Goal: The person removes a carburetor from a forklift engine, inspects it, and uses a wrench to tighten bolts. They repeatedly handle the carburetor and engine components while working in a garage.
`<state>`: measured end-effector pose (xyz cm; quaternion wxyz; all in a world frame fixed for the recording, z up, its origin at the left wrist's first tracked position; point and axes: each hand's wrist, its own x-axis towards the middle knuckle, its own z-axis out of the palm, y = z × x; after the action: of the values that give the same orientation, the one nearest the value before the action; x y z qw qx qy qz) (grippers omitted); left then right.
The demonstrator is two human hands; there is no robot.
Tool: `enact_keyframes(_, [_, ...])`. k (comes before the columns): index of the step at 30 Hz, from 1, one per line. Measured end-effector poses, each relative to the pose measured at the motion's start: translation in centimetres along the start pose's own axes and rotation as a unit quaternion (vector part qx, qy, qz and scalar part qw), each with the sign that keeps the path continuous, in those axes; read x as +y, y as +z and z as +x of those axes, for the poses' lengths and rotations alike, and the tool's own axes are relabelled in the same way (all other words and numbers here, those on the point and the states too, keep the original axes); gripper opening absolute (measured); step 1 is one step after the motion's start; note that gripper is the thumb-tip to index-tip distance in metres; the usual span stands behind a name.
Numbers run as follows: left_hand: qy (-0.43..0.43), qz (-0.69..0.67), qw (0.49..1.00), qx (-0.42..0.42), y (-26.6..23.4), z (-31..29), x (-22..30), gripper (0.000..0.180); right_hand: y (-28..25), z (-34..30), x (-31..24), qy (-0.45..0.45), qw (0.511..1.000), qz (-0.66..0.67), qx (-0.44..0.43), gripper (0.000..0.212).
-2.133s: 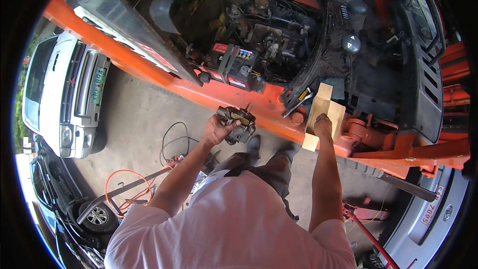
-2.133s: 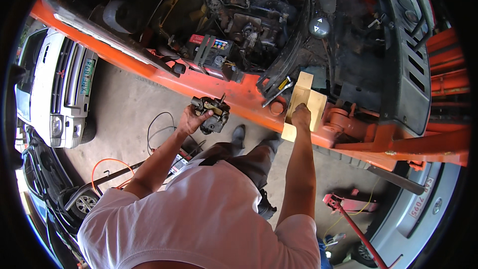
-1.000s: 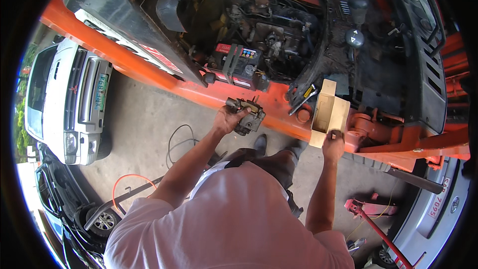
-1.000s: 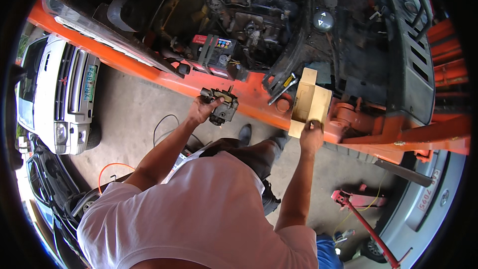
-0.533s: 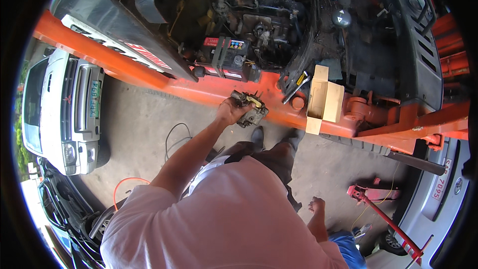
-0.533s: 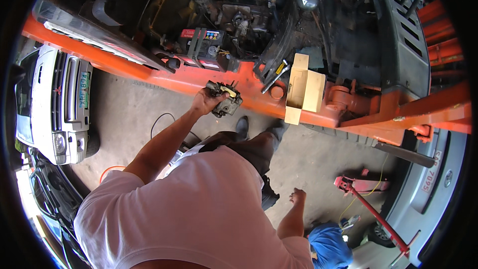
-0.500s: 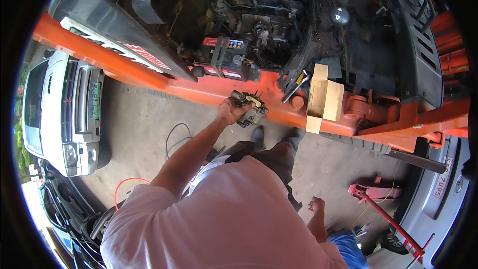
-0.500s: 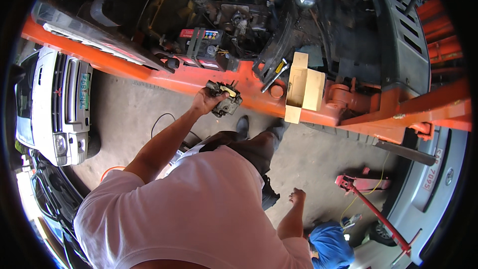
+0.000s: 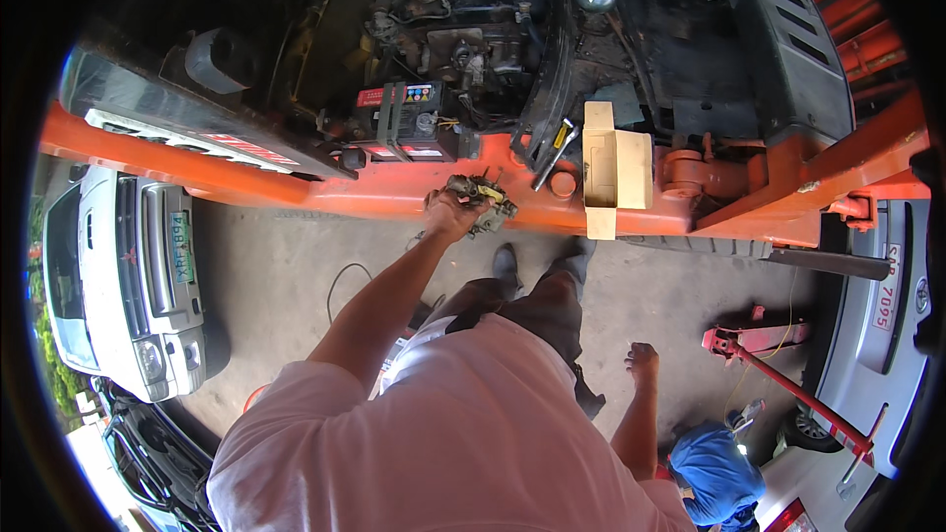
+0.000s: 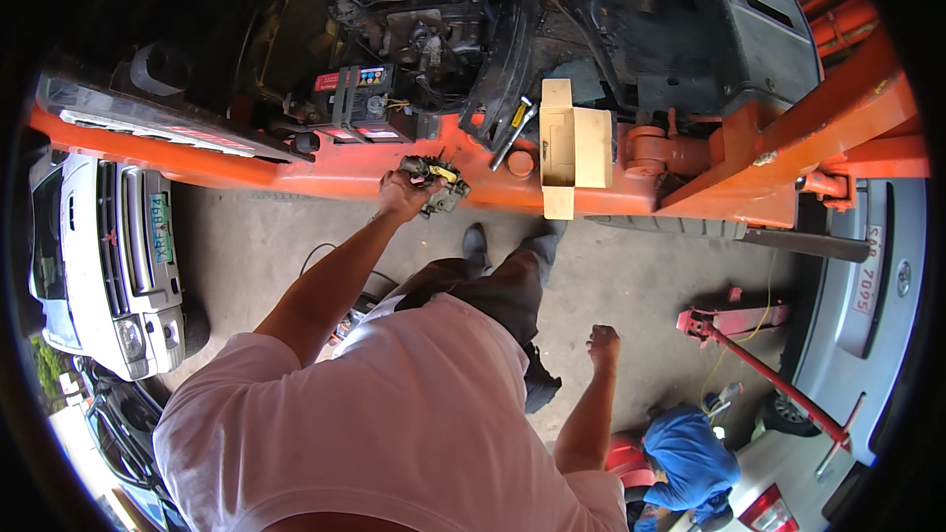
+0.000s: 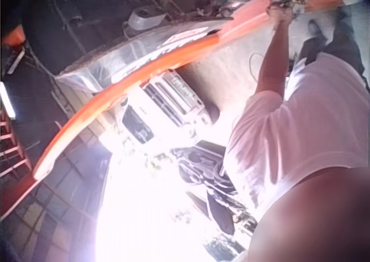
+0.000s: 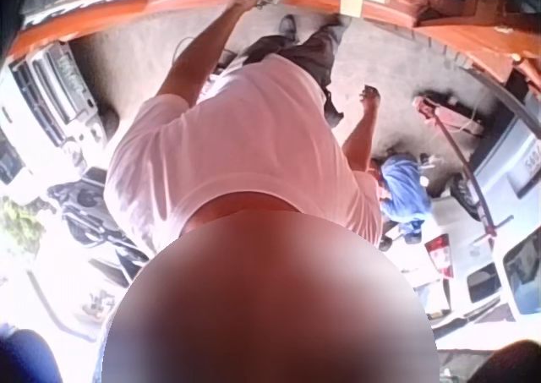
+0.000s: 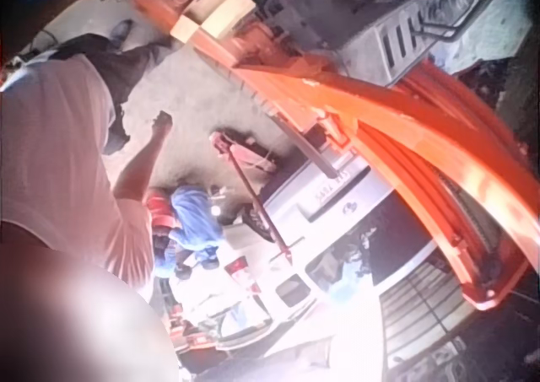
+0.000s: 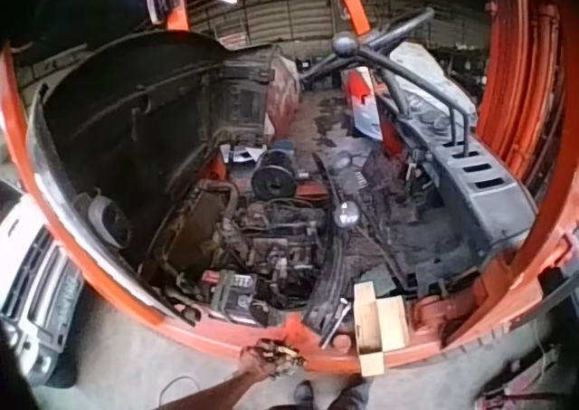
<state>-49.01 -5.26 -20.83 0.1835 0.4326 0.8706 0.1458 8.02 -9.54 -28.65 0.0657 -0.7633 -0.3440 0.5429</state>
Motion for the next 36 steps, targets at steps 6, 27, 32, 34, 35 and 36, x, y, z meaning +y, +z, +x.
enact_keyframes(6, [0.011,0.044,0.999,-0.01,-0.4,1.1,1.3,0.081,-3.3,-1.4,3.7,0.085,0.995,0.037,0.028,0.02])
enact_keyframes(27, [0.044,0.133,0.99,0.012,1.5,3.5,1.7,0.109,-5.2,-2.5,4.1,0.072,0.995,0.048,0.041,0.021])
enact_keyframes(32, [0.054,0.15,0.987,0.028,1.8,3.9,2.2,0.108,-6.2,-2.8,4.9,0.077,0.996,0.041,0.032,0.024])
enact_keyframes(34, [0.051,0.147,0.988,0.023,1.7,4.1,2.2,0.107,-6.3,-3.0,5.3,0.078,0.996,0.032,0.033,0.026])
enact_keyframes(35, [0.051,0.146,0.988,0.019,1.6,4.2,2.1,0.107,-6.3,-3.2,5.4,0.081,0.996,0.023,0.038,0.026])
enact_keyframes(36, [0.048,0.146,0.988,0.016,1.5,4.4,2.1,0.106,-6.3,-3.3,5.5,0.083,0.996,0.014,0.038,0.027])
